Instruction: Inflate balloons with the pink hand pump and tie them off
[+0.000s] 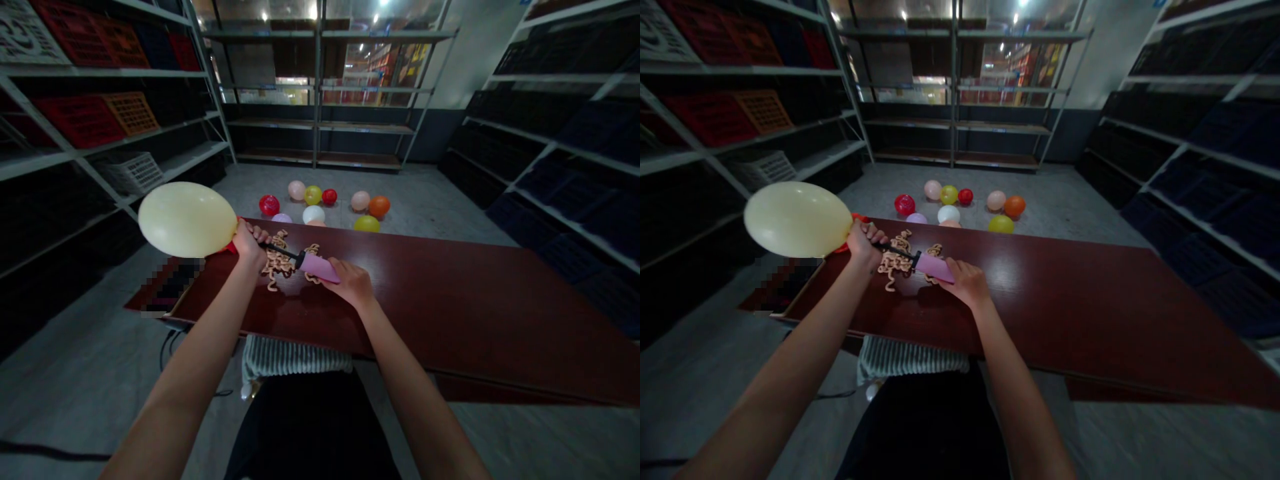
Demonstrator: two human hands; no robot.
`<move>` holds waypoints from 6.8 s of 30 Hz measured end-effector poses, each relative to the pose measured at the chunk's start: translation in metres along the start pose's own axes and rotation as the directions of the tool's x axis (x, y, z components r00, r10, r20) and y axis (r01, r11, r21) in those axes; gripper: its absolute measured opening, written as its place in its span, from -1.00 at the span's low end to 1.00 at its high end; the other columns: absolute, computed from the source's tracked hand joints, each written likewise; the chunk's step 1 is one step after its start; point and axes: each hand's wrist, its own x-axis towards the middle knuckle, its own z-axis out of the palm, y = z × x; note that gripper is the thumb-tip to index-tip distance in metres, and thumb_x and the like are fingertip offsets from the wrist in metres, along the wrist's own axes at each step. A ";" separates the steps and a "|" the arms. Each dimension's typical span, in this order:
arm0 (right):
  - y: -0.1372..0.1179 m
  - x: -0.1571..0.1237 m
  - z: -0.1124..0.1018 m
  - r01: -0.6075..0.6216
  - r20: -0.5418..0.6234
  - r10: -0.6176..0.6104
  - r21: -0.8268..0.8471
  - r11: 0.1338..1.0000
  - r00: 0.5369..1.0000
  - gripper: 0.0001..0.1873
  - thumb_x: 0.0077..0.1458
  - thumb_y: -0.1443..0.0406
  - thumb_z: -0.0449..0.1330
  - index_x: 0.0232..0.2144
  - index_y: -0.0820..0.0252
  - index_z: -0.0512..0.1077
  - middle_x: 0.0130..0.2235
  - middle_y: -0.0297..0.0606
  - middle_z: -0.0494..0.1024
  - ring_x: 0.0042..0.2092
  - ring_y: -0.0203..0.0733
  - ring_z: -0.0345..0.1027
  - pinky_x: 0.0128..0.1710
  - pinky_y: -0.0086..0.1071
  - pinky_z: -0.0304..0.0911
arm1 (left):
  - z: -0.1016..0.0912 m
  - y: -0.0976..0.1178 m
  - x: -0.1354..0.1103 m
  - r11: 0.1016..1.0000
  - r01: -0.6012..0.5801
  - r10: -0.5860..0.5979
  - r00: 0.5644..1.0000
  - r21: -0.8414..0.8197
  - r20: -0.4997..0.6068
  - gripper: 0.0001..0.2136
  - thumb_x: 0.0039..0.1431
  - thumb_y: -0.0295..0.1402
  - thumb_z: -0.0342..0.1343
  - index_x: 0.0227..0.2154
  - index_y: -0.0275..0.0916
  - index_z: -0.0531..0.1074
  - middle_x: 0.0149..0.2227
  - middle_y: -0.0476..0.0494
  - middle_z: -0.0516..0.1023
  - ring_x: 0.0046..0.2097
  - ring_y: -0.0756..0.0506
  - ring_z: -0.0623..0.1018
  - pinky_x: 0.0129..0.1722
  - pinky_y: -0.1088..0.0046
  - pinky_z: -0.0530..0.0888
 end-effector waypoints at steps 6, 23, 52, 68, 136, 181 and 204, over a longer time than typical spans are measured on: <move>-0.001 0.000 0.000 0.020 -0.037 -0.018 0.061 0.998 0.999 -0.50 0.16 0.02 0.30 0.02 0.20 0.46 -0.20 -0.16 0.67 -0.24 -0.13 0.55 -0.23 -0.33 0.35 | 0.009 0.053 0.006 0.998 -0.064 0.064 0.998 -0.001 0.001 -0.60 0.42 -0.35 -0.11 -0.58 -0.20 -0.01 -0.71 0.14 -0.04 -0.71 0.10 0.03 -0.67 0.55 0.05; 0.016 -0.004 0.006 -0.261 -0.154 0.302 0.238 0.936 0.941 -0.50 0.18 0.00 0.24 0.02 0.21 0.43 -0.17 -0.08 0.67 -0.23 -0.01 0.60 -0.24 -0.26 0.45 | 0.121 -0.031 -0.039 0.983 -0.149 0.103 0.934 0.112 0.341 -0.52 0.46 -0.14 -0.03 -0.59 -0.18 0.04 -0.70 0.13 -0.08 -0.72 0.10 -0.01 -0.71 0.50 -0.03; -0.001 -0.001 0.002 0.000 0.002 0.000 0.041 0.999 1.000 -0.51 0.18 0.02 0.29 0.03 0.19 0.47 -0.15 -0.16 0.68 -0.21 -0.10 0.57 -0.22 -0.33 0.32 | 0.009 0.030 0.015 0.996 -0.090 0.089 0.986 -0.004 -0.139 -0.68 0.29 -0.47 -0.07 -0.58 -0.20 0.02 -0.71 0.16 0.00 -0.72 0.11 0.04 -0.69 0.55 0.03; 0.013 -0.003 0.005 -0.160 -0.194 0.198 0.195 0.968 0.961 -0.53 0.18 0.02 0.27 -0.03 0.26 0.46 -0.20 -0.12 0.68 -0.27 -0.06 0.61 -0.29 -0.30 0.42 | 0.097 -0.005 -0.010 0.978 -0.205 0.192 0.955 0.032 0.227 -0.56 0.47 -0.21 -0.08 -0.57 -0.17 0.04 -0.73 0.14 -0.01 -0.72 0.09 0.01 -0.72 0.51 -0.01; 0.005 0.002 0.004 -0.161 -0.041 0.171 0.175 0.971 0.984 -0.47 0.20 -0.02 0.27 0.06 0.18 0.45 -0.10 -0.10 0.67 -0.17 -0.09 0.59 -0.23 -0.35 0.38 | 0.062 -0.054 -0.020 0.990 0.032 -0.042 0.997 0.139 0.072 -0.54 0.38 -0.27 0.01 -0.62 -0.17 -0.02 -0.76 0.15 0.00 -0.75 0.09 0.05 -0.73 0.54 0.04; 0.013 0.000 0.003 -0.272 -0.113 0.306 0.245 0.931 0.945 -0.53 0.19 0.02 0.26 0.01 0.20 0.43 -0.14 -0.12 0.68 -0.20 -0.05 0.60 -0.26 -0.33 0.39 | 0.097 -0.079 -0.040 0.976 -0.055 -0.021 0.940 0.211 0.340 -0.48 0.45 -0.18 -0.03 -0.66 -0.18 0.04 -0.77 0.13 -0.01 -0.76 0.08 0.03 -0.76 0.52 0.03; 0.000 -0.001 0.004 -0.005 -0.028 0.007 0.102 0.995 1.000 -0.50 0.19 0.02 0.28 0.05 0.20 0.42 -0.12 -0.11 0.66 -0.20 -0.09 0.57 -0.22 -0.31 0.38 | 0.032 0.065 0.001 0.993 -0.109 0.101 0.986 0.054 0.134 -0.50 0.44 -0.16 -0.03 -0.58 -0.20 -0.07 -0.72 0.14 -0.07 -0.70 0.08 -0.01 -0.66 0.51 0.03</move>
